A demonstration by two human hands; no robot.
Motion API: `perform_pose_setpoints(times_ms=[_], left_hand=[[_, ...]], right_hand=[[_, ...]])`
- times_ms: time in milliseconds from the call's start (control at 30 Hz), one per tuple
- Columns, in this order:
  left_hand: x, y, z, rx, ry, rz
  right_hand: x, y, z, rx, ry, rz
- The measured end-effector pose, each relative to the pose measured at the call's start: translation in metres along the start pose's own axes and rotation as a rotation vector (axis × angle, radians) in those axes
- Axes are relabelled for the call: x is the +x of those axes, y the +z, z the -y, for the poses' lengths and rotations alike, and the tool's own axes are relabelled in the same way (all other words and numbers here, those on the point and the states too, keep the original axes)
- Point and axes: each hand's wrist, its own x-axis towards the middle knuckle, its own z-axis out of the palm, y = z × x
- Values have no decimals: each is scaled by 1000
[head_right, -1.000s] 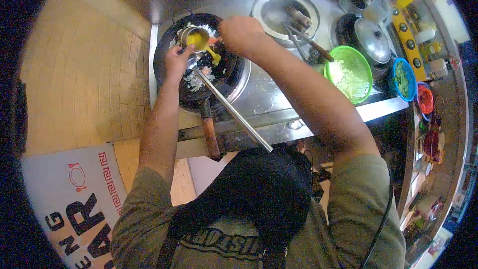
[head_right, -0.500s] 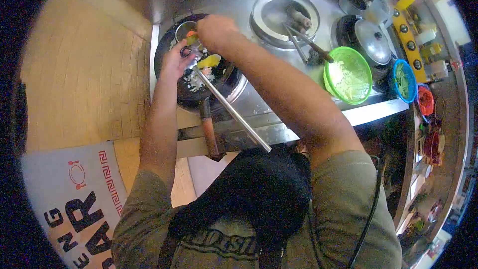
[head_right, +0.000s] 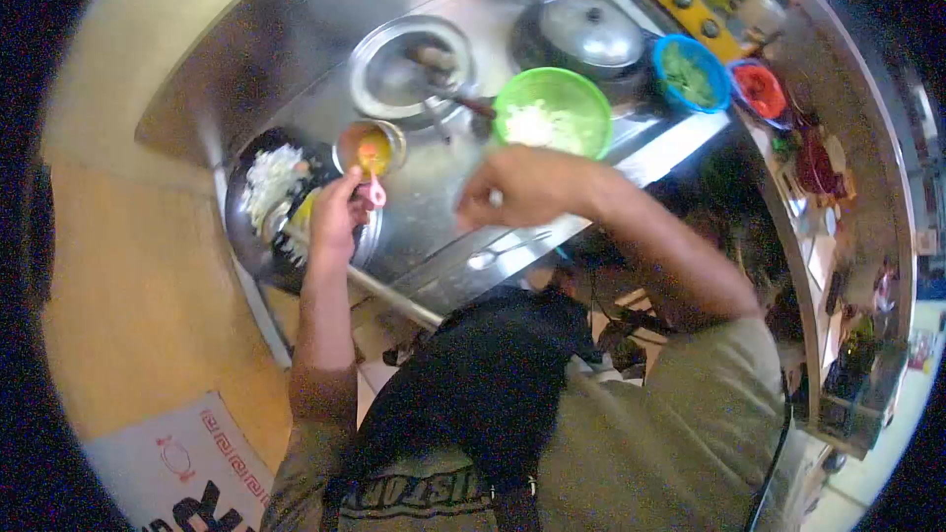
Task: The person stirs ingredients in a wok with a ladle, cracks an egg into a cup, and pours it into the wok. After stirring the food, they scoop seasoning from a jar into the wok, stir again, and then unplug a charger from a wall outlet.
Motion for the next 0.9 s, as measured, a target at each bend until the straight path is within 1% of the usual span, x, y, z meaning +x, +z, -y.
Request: perform_pose_setpoints(times_ms=[67, 100, 133, 167, 200, 233, 267, 300, 333, 433, 467, 567, 600, 700, 767, 800, 833, 867, 900], left_hand=[[-16, 69, -13, -5, 26, 146], [-14, 103, -11, 32, 5, 214], [-13, 141, -9, -6, -4, 309], [-11, 181, -5, 4, -15, 355], [-12, 221, -6, -23, 0, 412], [-1, 259, 8, -44, -47, 464], [-1, 297, 11, -55, -55, 461], [8, 333, 23, -12, -55, 457], [11, 363, 30, 32, -21, 469], [34, 438, 75, 72, -16, 398], [44, 455, 93, 73, 15, 398], [77, 490, 148, 294, 95, 258], [74, 493, 146, 370, 184, 194], [60, 495, 135, 432, 71, 304], [71, 505, 155, 681, 242, 270], [59, 506, 151, 680, 337, 136], [54, 505, 147, 661, 378, 74], [46, 502, 141, 603, 376, 65], [37, 497, 133, 521, 348, 96]], right_hand=[[-60, 15, -58, 186, -53, -15], [-88, 26, -84, 266, -5, -115], [-111, 30, -106, 394, 144, -83], [-133, 31, -126, 520, 290, -45], [-152, 33, -144, 579, 303, -71], [-170, 34, -161, 630, 316, -89], [-186, 38, -181, 513, 274, -135], [-200, 36, -194, 484, 260, -104], [-213, 31, -201, 515, 307, -89], [-253, 20, -226, 574, 411, -106], [-263, 18, -233, 590, 434, -121], [-283, 9, -251, 479, 277, -202], [-286, 13, -259, 681, 308, -198], [-288, 7, -266, 631, 215, -208], [-285, -1, -268, 576, 202, -180], [-282, -8, -267, 546, 183, -155], [-280, -19, -259, 658, 285, -103], [-277, -27, -253, 708, 264, -120], [-275, -38, -248, 635, 270, -124]])
